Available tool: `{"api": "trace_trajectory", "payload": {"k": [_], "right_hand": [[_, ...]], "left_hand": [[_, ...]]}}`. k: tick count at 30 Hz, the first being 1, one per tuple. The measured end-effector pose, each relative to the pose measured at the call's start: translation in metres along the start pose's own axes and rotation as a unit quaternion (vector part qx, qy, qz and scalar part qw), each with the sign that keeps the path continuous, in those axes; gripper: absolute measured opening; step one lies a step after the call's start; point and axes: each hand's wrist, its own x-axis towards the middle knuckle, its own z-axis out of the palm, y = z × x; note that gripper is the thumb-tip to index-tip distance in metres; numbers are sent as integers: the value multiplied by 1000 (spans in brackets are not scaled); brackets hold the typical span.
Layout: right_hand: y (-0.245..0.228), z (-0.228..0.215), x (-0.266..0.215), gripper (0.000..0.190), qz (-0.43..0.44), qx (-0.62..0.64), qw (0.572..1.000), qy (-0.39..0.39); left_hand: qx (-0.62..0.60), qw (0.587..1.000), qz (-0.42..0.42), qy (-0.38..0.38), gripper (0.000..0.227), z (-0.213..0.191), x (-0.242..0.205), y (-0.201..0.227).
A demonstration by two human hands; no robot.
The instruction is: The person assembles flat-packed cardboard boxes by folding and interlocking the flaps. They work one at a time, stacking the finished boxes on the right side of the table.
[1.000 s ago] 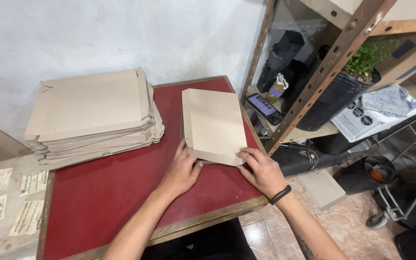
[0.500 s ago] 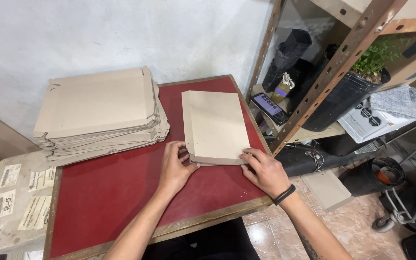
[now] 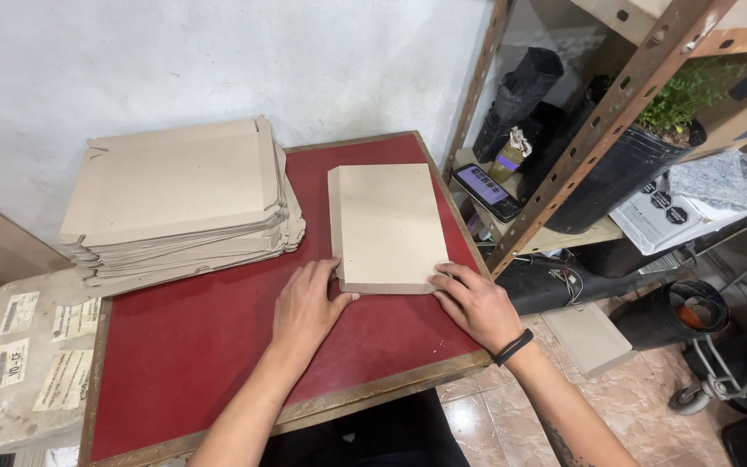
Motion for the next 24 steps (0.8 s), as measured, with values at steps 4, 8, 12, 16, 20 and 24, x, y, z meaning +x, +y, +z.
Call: {"api": "trace_trajectory", "payload": {"k": [4,8,12,16,20,24], "right_hand": [[-3,-1,2,23,-6,9,1000,1],[0,1,2,24,-4,13,1000,0],[1,1,3,23,-3,26,1000,-1],[1,-2,4,23,-5,34,999,-2],[1,-5,4,23,-1,42,999,-1],[-2,-10,8,24,14,67,998,-1]], "left_hand": [[38,999,11,-24,74,17,0,-27],[-59,998,-13,-17,74,11,-5,-35],[-45,999,15,12,60,15,-8,-37],[-15,998,46,42,40,32,-3,-50],[-26,997,49,51,38,32,-2,-47],[-60,997,3,47,53,18,-3,-28]]}}
